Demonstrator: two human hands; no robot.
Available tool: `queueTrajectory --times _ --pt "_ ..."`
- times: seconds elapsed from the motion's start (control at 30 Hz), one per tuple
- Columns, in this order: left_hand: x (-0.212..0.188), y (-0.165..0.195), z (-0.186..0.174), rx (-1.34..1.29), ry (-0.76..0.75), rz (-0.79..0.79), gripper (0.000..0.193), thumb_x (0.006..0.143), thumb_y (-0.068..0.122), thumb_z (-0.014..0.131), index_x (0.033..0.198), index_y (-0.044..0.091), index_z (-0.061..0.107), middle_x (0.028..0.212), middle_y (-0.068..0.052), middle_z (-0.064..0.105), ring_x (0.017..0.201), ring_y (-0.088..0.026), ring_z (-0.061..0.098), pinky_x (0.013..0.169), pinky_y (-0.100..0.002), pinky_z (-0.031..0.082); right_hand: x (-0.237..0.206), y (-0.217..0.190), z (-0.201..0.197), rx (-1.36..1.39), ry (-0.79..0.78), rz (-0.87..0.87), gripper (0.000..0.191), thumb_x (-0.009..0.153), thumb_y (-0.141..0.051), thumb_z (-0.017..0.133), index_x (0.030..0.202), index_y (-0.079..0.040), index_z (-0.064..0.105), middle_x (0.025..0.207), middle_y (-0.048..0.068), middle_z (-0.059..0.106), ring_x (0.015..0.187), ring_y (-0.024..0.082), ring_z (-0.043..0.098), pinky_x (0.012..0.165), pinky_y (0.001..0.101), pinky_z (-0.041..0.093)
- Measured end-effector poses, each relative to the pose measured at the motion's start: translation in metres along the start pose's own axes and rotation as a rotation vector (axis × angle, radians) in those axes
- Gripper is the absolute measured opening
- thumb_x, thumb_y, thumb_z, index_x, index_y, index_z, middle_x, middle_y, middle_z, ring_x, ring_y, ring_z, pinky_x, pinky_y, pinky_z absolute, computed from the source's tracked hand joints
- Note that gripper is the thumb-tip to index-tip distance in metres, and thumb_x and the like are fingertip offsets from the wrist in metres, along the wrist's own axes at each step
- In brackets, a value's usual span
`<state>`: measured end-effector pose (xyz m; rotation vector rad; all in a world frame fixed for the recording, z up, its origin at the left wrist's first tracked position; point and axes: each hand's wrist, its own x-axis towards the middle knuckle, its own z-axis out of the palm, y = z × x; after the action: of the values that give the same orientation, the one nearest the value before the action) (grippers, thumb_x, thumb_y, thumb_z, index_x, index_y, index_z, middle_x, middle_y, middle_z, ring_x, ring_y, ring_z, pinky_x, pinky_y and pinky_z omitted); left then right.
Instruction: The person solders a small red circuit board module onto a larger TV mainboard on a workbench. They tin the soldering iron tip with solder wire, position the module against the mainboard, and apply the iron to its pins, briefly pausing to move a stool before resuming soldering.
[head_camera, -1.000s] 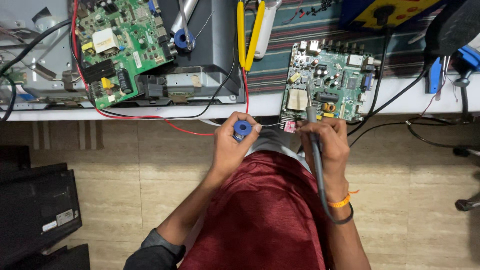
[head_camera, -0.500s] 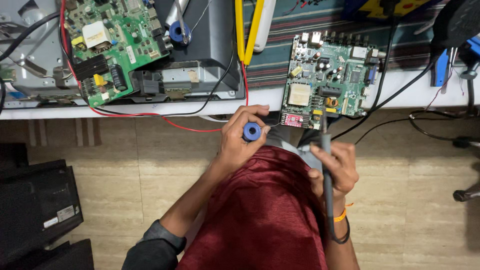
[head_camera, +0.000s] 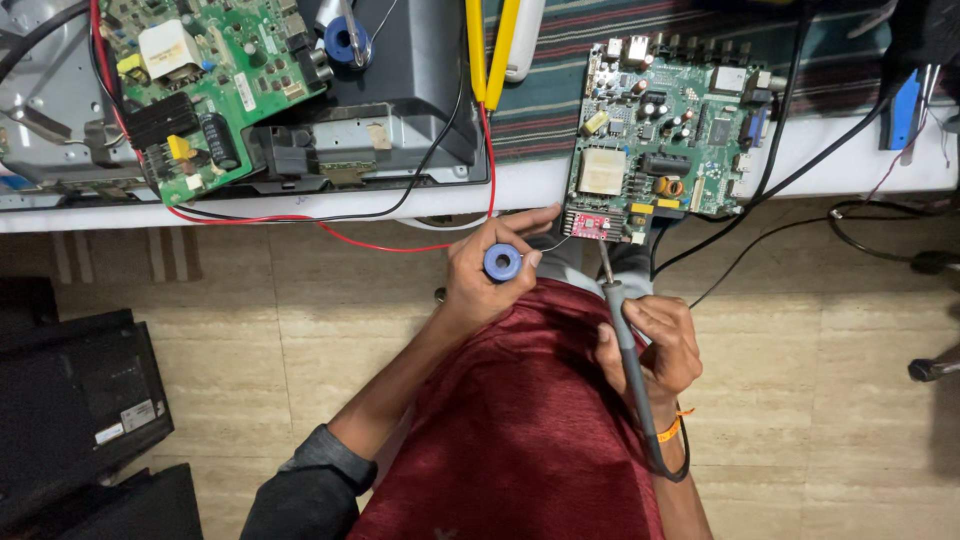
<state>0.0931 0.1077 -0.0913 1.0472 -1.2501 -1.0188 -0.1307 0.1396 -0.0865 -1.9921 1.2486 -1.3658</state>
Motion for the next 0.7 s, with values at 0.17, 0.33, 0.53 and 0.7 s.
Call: queueTrajectory --times 0.17,0.33,0.53,0.7 --pt "-0.0009 -0.0044 -0.0015 0.005 -0.015 -0.006 0.014 0.096 0.002 0.07 0.099 0.0 0.057 0.134 -0.024 0.069 0.123 -0.025 0.071 0.103 -0.034 0.058 0.0041 -0.0001 0.0018 -0.074 -0.035 -0.04 0.027 0.083 -0.001 0.08 0.106 0.0 0.065 0.095 0.011 0.073 0.091 0.028 0.065 0.081 0.0373 0.053" --pt "-0.0027 -0.0047 -0.005 0.077 -0.029 0.001 0.014 0.095 0.003 0.072 0.098 0.0 0.058 0.132 -0.022 0.071 0.119 -0.023 0.073 0.096 -0.031 0.059 0.0043 -0.0019 0.0017 -0.089 -0.041 -0.031 0.026 0.081 -0.002 0.081 0.104 0.0 0.068 0.093 0.011 0.072 0.089 0.027 0.065 0.08 0.037 0.054" --pt "-0.0004 -0.0082 -0.0037 0.025 -0.037 -0.001 0.013 0.095 0.003 0.07 0.099 0.0 0.058 0.133 -0.024 0.069 0.121 -0.025 0.072 0.099 -0.034 0.06 0.0054 -0.0021 0.0026 -0.056 -0.037 -0.02 0.025 0.081 -0.001 0.082 0.103 0.002 0.07 0.091 0.011 0.069 0.087 0.026 0.066 0.079 0.0364 0.055" --pt "-0.0007 -0.0108 -0.0029 -0.043 -0.039 -0.007 0.012 0.097 0.001 0.069 0.101 -0.002 0.058 0.134 -0.027 0.067 0.123 -0.03 0.07 0.107 -0.041 0.06 0.0078 -0.0043 0.0026 -0.067 -0.058 -0.018 0.026 0.081 -0.001 0.083 0.103 0.002 0.07 0.093 0.012 0.07 0.088 0.026 0.067 0.079 0.0364 0.055"
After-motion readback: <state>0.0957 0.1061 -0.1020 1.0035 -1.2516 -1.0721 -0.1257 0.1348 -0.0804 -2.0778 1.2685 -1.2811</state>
